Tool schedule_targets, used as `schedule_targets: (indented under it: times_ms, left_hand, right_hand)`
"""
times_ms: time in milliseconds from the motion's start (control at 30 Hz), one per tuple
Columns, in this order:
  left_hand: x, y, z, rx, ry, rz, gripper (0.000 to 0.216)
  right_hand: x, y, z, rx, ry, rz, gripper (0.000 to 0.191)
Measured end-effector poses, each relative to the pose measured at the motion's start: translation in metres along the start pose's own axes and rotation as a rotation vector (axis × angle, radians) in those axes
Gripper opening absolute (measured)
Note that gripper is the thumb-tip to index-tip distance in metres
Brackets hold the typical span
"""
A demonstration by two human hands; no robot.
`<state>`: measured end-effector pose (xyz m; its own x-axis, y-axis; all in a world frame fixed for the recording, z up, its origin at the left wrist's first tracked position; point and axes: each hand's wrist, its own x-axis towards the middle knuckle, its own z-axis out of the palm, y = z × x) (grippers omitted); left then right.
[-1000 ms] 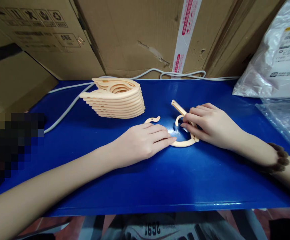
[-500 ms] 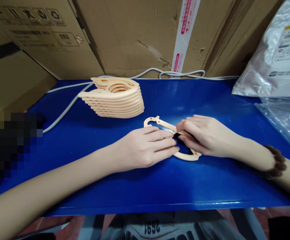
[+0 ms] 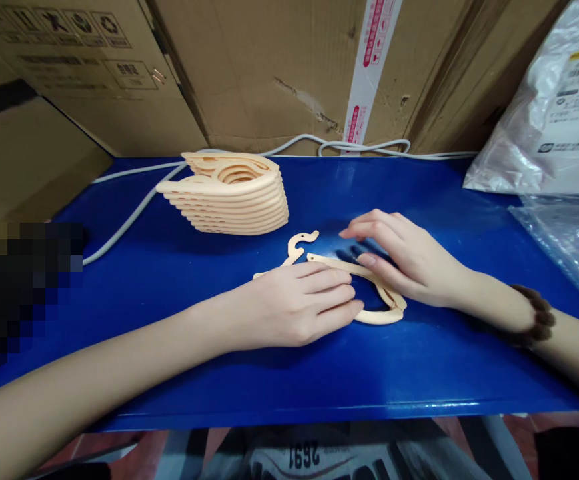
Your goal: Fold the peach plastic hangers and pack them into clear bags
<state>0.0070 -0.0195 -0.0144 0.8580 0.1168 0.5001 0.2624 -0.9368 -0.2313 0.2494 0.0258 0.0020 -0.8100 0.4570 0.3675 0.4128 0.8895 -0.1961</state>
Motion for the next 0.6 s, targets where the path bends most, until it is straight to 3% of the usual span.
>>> schedule_targets:
  times_ms: [133,267,600]
  left_hand:
    - [0.001,0.000,-0.001,-0.011,-0.003,0.009,0.032]
    - [0.001,0.000,-0.001,-0.017,0.003,0.010,0.033]
    - [0.002,0.003,0.001,-0.053,-0.016,0.003,0.036]
  right_hand:
    - [0.005,0.010,0.007,0.018,-0.123,0.001,0.045]
    - [0.007,0.019,0.014,0.052,-0.235,-0.027,0.048]
    - [0.017,0.004,0.010,0.031,-0.197,-0.081,0.047]
